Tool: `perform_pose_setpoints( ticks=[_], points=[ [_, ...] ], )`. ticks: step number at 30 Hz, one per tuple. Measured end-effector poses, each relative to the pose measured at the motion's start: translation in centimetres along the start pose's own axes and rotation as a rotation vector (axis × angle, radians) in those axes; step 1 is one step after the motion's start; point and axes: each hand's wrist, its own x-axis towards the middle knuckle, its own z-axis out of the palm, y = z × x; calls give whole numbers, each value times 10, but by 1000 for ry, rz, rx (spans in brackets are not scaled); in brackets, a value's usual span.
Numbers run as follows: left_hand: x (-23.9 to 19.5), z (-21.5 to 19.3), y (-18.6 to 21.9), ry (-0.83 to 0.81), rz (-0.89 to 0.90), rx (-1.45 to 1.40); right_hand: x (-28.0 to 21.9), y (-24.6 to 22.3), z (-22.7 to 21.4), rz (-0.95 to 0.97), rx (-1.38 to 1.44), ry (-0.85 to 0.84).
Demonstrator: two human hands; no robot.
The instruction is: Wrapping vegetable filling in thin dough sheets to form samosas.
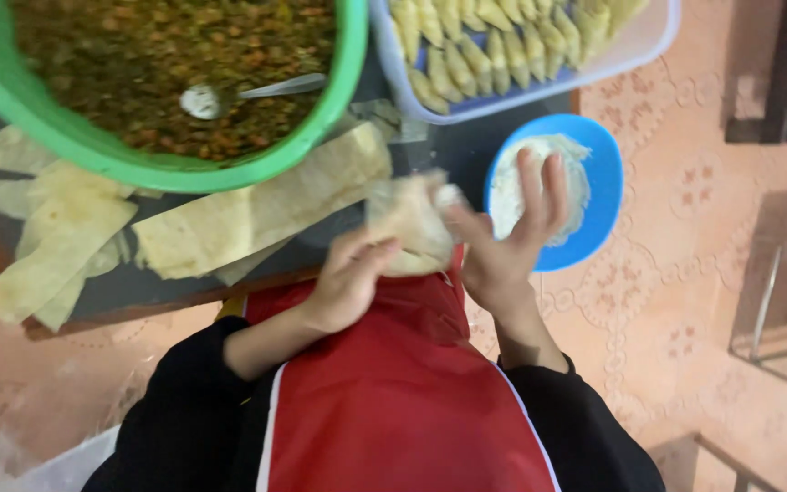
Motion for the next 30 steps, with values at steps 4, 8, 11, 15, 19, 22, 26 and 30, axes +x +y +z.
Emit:
perform_pose_setpoints(
  ticks=[4, 8, 11, 15, 19, 22, 26, 30],
  points=[
    [-1, 9, 21, -126, 63, -294, 7, -4, 12, -16, -20, 58],
    [0, 10, 22, -220, 99, -481, -7, -16, 16, 449, 848, 9],
    [11, 14, 47, -197, 343, -166, -8, -45, 22, 438, 1094, -56],
    [13, 11, 57, -294, 613, 196, 2, -48, 5, 769, 1137, -267],
    [9, 4, 45, -424, 672, 258, 3, -35, -2, 909, 2216, -449],
    [9, 4, 59, -270, 723, 316, 6, -50, -18, 1209, 2056, -169],
    [0, 9, 84, -92, 675, 352, -8, -49, 2, 422, 1032, 168],
    [-10, 7, 71, 88, 317, 331, -20, -40, 10, 596, 1021, 40]
  ],
)
